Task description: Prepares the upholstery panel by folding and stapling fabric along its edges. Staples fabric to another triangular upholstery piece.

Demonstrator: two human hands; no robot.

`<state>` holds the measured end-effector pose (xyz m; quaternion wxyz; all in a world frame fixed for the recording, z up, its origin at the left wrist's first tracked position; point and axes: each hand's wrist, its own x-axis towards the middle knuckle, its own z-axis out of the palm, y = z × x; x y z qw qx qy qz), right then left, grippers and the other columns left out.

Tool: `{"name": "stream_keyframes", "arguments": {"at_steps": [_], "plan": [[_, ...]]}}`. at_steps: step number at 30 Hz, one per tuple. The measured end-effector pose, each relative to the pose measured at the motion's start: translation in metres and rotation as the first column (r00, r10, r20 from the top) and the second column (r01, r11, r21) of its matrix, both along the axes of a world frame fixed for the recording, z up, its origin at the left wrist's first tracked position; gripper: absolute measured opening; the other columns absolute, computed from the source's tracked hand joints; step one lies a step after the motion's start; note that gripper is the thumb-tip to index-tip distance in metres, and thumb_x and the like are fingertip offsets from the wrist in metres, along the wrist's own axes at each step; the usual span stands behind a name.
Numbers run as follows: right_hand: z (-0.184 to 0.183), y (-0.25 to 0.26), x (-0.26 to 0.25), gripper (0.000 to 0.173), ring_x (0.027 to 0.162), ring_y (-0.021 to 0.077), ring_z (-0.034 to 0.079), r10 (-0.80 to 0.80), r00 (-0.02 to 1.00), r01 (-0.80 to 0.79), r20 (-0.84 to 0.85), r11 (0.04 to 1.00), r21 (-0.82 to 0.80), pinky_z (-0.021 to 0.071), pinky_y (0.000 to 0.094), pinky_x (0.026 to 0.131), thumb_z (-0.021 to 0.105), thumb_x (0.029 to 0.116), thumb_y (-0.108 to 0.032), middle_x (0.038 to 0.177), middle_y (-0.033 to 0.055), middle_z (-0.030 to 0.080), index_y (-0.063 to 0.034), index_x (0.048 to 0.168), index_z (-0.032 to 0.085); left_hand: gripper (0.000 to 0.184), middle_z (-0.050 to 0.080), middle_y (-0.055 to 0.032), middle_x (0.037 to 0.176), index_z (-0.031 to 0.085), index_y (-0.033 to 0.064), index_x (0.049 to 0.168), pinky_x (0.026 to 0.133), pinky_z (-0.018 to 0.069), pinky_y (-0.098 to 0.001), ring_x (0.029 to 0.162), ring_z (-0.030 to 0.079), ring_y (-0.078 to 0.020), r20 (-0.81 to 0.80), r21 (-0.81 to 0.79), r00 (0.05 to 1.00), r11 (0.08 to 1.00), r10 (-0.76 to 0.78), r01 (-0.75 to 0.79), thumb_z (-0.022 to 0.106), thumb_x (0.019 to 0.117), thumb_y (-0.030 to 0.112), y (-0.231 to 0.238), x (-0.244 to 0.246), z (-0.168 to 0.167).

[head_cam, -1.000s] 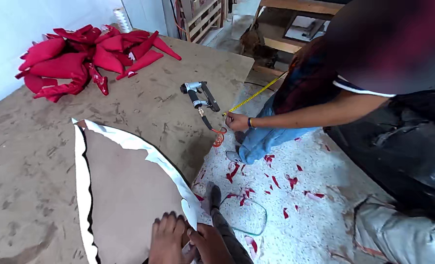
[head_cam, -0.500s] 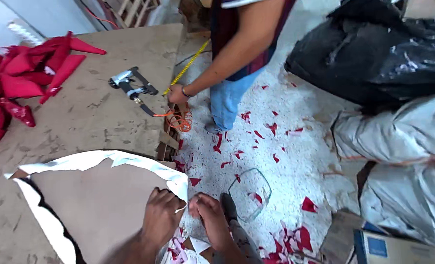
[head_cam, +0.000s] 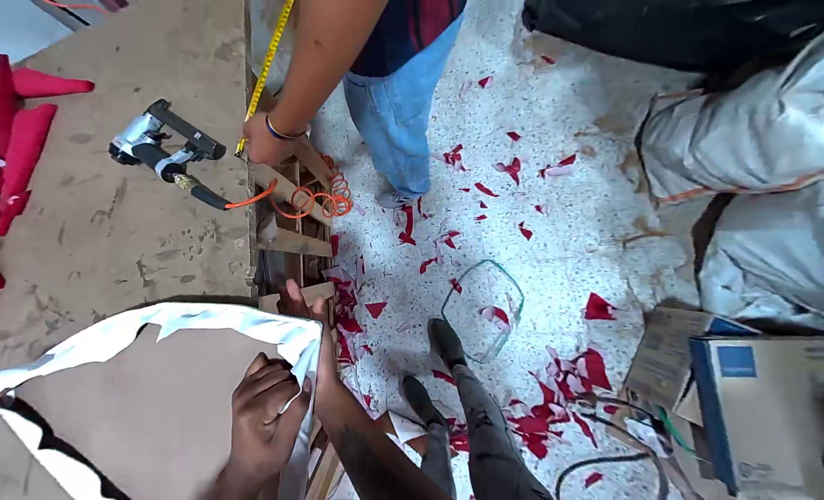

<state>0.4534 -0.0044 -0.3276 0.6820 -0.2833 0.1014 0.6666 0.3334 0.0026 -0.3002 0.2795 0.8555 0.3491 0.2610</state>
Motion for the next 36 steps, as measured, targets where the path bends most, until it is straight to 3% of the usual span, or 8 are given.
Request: {"name": "stream_keyframes", "arguments": {"at_steps": [5,11,16,24,27,30,33,36], "plan": [[0.002,-0.046,0.008,0.099,0.144,0.0217,0.045,0.100,0.990,-0.122,0.099,0.960,0.250,0.0385,0.0455,0.120,0.023,0.0944,-0.083,0.154,0.0106,0.050,-0.0067,0.155,0.040,0.039,0.063,0.0043,0.066,0.059,0.0163,0.060,0.077,0.0489,-0.0366,0.073,0.062,-0.0108,0.093,-0.022,0.996,1.000,0.015,-0.013,0.063,0.0966,0.027,-0.005,-0.013,-0.004],[0.060,-0.048,0.105,0.078,0.060,0.0183,0.067,0.268,0.643,-0.289,0.717,0.952,-0.097,0.0581,0.0383,0.057,0.012,0.1079,-0.058,0.070,0.0055,0.069,-0.0051,0.106,0.070,0.039,0.067,-0.0019,0.070,0.064,0.0121,0.065,0.090,0.0528,-0.0425,0.078,0.067,-0.0169,0.010,0.030,1.000,1.000,0.000,-0.001,0.061,0.0981,0.032,-0.005,-0.021,-0.005],[0.110,0.162,0.058,0.032,0.087,0.0212,0.071,0.057,0.108,-0.493,0.993,0.870,0.004,0.0617,0.0446,0.081,0.054,0.1061,-0.030,0.098,0.0098,0.072,-0.0027,0.116,0.067,0.022,0.072,0.0023,0.081,0.076,0.0219,0.087,0.095,0.0530,-0.0431,0.086,0.069,-0.0154,-0.037,0.062,0.998,0.997,0.046,-0.044,0.063,0.0969,0.036,-0.009,-0.018,-0.004],[0.071,0.429,-0.086,0.089,0.110,0.0465,0.065,0.101,-0.704,-0.367,0.703,0.796,-0.482,0.0580,0.0614,0.086,0.086,0.0756,-0.035,0.152,0.0310,0.040,-0.0098,0.151,0.045,0.029,0.060,0.0049,0.072,0.063,0.0205,0.070,0.087,0.0450,-0.0391,0.080,0.059,-0.0141,-0.086,0.159,0.991,0.983,0.102,-0.088,0.059,0.0967,0.032,-0.007,-0.014,-0.027],[0.066,0.435,-0.088,0.086,0.105,0.0423,0.068,0.183,-0.758,-0.281,0.626,0.775,-0.567,0.0621,0.0541,0.079,0.083,0.0730,-0.012,0.157,0.0294,0.030,-0.0051,0.149,0.044,0.034,0.058,0.0037,0.070,0.058,0.0179,0.066,0.083,0.0455,-0.0376,0.076,0.059,-0.0140,-0.045,0.087,0.995,0.993,0.089,-0.085,0.058,0.0970,0.032,-0.001,-0.017,-0.020],[0.091,0.405,-0.060,0.080,0.110,0.0392,0.066,0.211,-0.723,-0.313,0.658,0.750,-0.583,0.0582,0.0565,0.084,0.083,0.0721,-0.031,0.135,0.0258,0.055,-0.0023,0.140,0.050,0.036,0.060,0.0022,0.069,0.057,0.0162,0.063,0.084,0.0479,-0.0389,0.076,0.061,-0.0142,0.020,0.067,0.991,0.989,0.133,-0.134,0.059,0.0970,0.029,0.000,-0.021,-0.010],[0.138,0.318,-0.008,0.049,0.085,0.0349,0.069,0.013,-0.739,-0.476,0.674,0.697,-0.536,0.0559,0.0608,0.070,0.074,0.0809,-0.046,0.090,0.0157,0.068,-0.0066,0.109,0.066,0.036,0.062,0.0016,0.071,0.060,0.0162,0.064,0.095,0.0500,-0.0417,0.080,0.064,-0.0152,0.004,0.129,0.980,0.971,0.201,-0.200,0.059,0.0973,0.029,0.001,-0.022,-0.007],[0.175,0.182,0.044,0.032,0.081,0.0276,0.069,-0.087,-0.740,-0.551,0.667,0.647,-0.527,0.0575,0.0566,0.071,0.072,0.0910,-0.037,0.088,0.0096,0.069,-0.0109,0.108,0.070,0.031,0.066,0.0024,0.076,0.065,0.0171,0.068,0.089,0.0474,-0.0460,0.085,0.065,-0.0172,-0.054,0.201,0.959,0.944,0.277,-0.261,0.059,0.0958,0.030,-0.002,-0.024,0.004]]}}
